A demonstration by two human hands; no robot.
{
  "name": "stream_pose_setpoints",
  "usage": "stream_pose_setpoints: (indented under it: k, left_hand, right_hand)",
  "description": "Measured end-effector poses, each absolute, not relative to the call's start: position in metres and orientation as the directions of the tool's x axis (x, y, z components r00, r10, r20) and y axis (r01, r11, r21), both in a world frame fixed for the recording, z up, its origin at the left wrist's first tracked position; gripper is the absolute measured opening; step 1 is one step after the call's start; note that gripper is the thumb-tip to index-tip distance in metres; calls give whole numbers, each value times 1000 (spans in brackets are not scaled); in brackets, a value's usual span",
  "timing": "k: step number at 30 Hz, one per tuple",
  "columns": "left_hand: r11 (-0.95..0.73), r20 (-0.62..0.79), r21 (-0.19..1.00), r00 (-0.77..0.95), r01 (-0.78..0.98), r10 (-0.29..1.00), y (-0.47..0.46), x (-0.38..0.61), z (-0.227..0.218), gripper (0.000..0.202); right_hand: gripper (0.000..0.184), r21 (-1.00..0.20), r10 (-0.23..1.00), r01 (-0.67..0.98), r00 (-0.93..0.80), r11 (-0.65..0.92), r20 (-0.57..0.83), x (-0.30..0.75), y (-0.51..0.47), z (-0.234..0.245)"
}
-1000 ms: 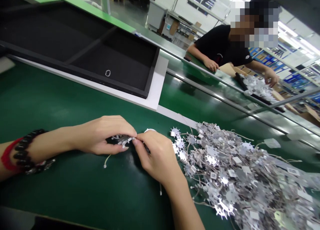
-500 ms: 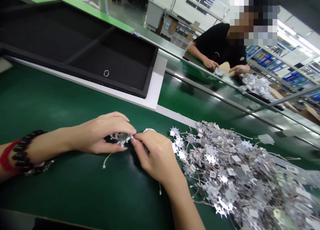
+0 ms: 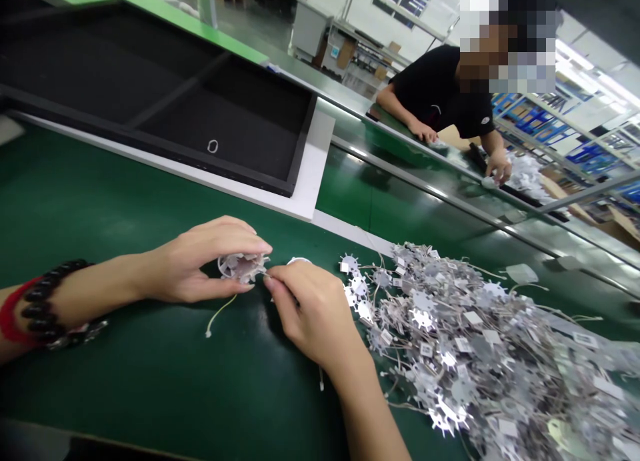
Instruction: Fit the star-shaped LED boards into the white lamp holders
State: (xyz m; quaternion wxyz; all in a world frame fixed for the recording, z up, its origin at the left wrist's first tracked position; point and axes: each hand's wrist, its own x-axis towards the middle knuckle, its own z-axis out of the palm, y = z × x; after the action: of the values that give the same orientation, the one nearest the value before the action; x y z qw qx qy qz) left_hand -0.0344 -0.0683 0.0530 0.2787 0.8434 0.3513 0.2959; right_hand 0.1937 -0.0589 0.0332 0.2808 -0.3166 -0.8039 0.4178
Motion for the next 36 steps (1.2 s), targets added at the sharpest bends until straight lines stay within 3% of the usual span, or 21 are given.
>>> stream_pose_setpoints:
  k: [14, 36]
  left_hand:
    - [-666, 343, 609, 614, 431, 711, -66, -33, 58, 26]
    - [-636, 277, 656, 654, 406, 704, -67, -34, 57, 28]
  right_hand:
    - [11, -844, 740, 275, -645, 460, 193, 194, -59, 35]
    - [13, -825, 723, 253, -646, 504, 243, 194, -60, 33]
